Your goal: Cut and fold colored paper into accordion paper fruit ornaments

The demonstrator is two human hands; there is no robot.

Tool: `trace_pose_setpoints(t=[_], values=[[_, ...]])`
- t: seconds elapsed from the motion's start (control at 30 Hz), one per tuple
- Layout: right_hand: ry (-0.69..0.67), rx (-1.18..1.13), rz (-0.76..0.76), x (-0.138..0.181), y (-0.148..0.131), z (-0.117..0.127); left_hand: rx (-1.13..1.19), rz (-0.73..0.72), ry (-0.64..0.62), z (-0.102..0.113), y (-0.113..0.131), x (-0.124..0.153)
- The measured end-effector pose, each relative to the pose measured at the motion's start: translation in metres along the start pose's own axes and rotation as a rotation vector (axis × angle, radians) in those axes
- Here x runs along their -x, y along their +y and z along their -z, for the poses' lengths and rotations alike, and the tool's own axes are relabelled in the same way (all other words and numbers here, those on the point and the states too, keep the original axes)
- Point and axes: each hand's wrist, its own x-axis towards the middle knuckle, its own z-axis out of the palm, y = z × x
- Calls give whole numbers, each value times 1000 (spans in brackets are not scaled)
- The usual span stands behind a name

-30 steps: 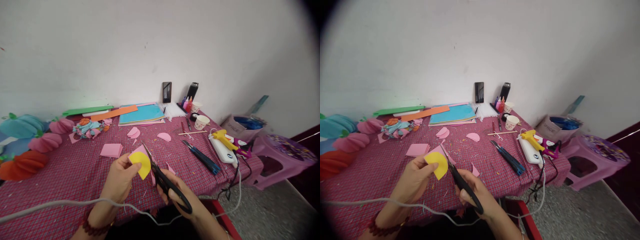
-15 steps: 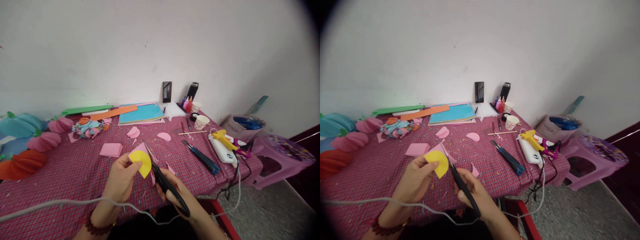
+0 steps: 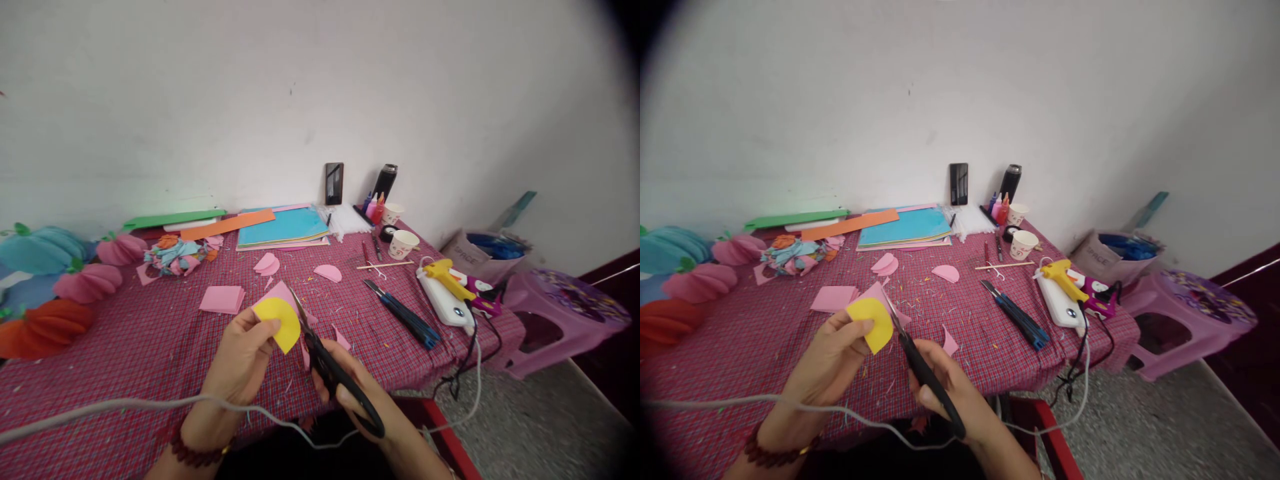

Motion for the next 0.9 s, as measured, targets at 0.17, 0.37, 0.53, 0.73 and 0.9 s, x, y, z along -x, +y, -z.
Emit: trace_pose_setpoints(t=[0.17,0.37,0.53,0.73,0.9], values=[[-20,-44,-21,2,7,2,49,-1,-5,0,-1,-1],[-27,-34,-26,2,11,4,12,-33,37,-1,-5,-1],[-22,-50,-22,2,11,3,-29,-58,51,-3,-5,0],[-13,-49,-14,2,8,3,-58,-76,47,-3,-7,0],[-17,-50,-12,2,11,4,-81,-86,38,0,-8,0]])
